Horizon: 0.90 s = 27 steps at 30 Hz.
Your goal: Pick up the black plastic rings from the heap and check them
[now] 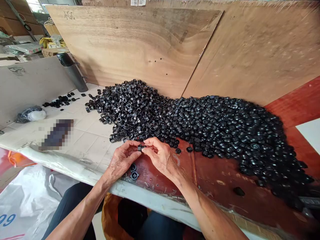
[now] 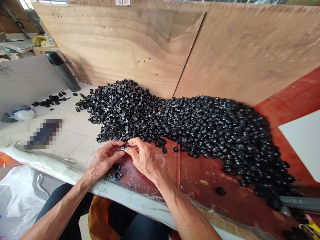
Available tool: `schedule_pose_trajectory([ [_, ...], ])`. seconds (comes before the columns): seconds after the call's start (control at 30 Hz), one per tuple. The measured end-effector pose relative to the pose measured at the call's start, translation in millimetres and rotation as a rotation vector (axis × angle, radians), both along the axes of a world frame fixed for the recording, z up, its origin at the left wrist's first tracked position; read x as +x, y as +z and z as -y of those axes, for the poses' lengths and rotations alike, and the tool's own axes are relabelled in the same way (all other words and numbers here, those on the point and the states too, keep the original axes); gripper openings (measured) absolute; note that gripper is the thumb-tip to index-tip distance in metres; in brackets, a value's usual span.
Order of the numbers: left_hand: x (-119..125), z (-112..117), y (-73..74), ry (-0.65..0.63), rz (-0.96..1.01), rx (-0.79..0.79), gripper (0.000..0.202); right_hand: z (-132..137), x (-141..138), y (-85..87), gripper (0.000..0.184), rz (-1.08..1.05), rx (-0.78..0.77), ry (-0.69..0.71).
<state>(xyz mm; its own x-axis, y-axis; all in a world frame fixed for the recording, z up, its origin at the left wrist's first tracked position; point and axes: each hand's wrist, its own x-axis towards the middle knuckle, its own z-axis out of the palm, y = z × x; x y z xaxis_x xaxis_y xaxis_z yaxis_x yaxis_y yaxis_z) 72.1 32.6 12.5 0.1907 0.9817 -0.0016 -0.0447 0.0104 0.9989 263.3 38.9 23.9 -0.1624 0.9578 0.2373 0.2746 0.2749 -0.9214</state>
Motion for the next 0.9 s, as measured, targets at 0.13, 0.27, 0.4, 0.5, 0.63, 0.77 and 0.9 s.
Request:
schedule_pose_trajectory([
  [0.13,-1.0,1.6,2.9,0.036,0.022,-0.029,0.037,1.2,-1.6,3.8,0.015,-0.019,-0.035,-0.031],
  [0.27,-0.4,2.1,13.1,0.108,0.070,-0.014,0.029,3.7,-2.2,10.0,0.010,0.021,-0.081,-0.037],
  [0.4,0.0,0.4,17.8,0.176,0.119,-0.001,0.030,5.5,-4.5,11.0,0.009,-0.011,-0.130,0.001],
  [0.5,-0.2,0.1,15.6,0.141,0.117,0.014,0.028,5.6,-4.9,10.4,0.011,-0.073,-0.153,-0.003],
  [0.63,-0.1,2.8,14.2,0.078,0.057,-0.023,0.026,5.4,-2.8,13.0,0.014,-0.099,-0.164,-0.002],
  [0.77,-0.2,3.2,15.4,0.083,-0.027,-0.019,0.028,5.3,-3.8,13.5,0.015,-0.117,-0.149,-0.006],
  [0.9,-0.6,0.4,12.4,0.128,-0.050,0.082,0.029,5.8,-6.1,10.3,0.012,-0.103,-0.095,-0.018],
])
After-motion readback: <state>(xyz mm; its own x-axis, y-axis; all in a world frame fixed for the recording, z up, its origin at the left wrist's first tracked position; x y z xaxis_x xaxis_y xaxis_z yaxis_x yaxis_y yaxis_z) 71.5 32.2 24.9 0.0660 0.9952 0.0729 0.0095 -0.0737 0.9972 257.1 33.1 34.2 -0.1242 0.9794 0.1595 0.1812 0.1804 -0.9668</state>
